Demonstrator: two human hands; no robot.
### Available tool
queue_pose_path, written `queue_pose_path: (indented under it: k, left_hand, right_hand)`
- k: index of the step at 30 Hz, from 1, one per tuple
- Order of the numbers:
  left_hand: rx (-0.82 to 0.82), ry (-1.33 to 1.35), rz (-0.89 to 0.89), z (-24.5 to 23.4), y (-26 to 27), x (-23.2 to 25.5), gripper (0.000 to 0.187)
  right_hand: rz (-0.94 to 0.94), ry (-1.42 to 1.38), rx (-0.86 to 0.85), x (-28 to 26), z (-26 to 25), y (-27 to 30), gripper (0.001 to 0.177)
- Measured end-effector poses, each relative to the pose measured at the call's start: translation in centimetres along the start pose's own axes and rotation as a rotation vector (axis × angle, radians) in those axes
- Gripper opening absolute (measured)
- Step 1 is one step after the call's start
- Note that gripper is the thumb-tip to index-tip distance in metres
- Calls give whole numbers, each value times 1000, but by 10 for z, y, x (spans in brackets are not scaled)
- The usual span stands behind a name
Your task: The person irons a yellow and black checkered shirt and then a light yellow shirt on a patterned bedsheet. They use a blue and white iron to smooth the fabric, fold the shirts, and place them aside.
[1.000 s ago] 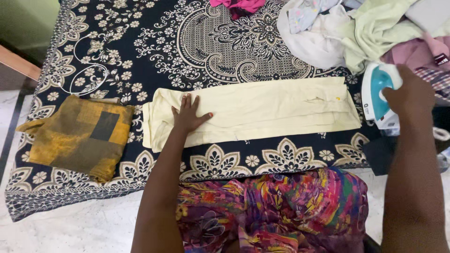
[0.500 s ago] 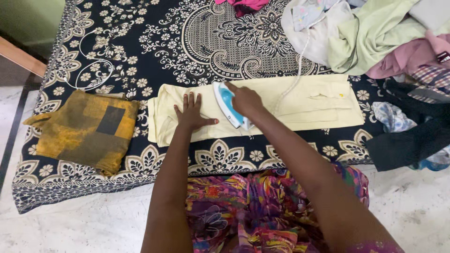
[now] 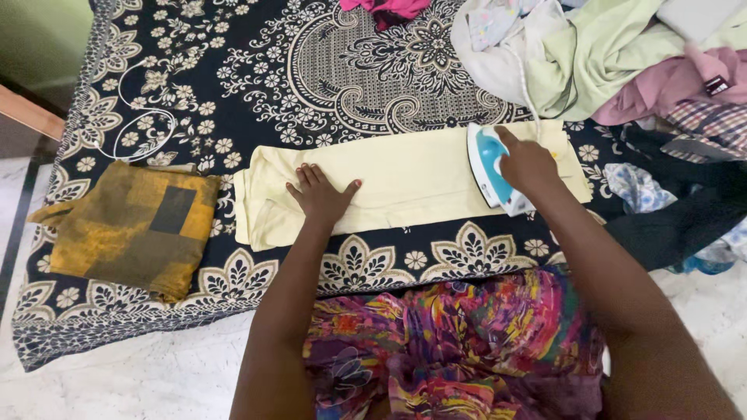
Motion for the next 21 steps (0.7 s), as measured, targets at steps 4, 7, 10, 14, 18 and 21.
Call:
queue_pose_path:
  k: [4,7,10,14,18,21]
  left_hand:
    - [-36,29,-10,-1,-6,-3,128]
    - [-46,35,-24,-4,-5,-3,127]
    - [-42,49,-26,-6,-4,-2,127]
    - [-72,61,-18,-9,-3,-5,128]
    - [-128,-39,-16,-16,-11,-13,119]
    - [-71,-59,41,-12,-17,-36,96]
  right_hand:
    - [69,-7,83,42,-3,-11,69]
    - [103,-77,208,66,-2,-55,69]
    - [-14,-96,250,86,2,-57,64]
    - [-57,-45,131,119,11,7,70]
    - [27,48,96,138,-4,45,73]
    - [39,107,149,114,-24,31,71]
Point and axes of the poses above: each hand's wrist, its own y-axis away from the middle knuckle, its own z-axis out of the palm, x = y × z, the point moved 2 cm from there along -y, towards the middle knuckle, and after that the axes turned 11 degrees about y, right-handed, at the moved point
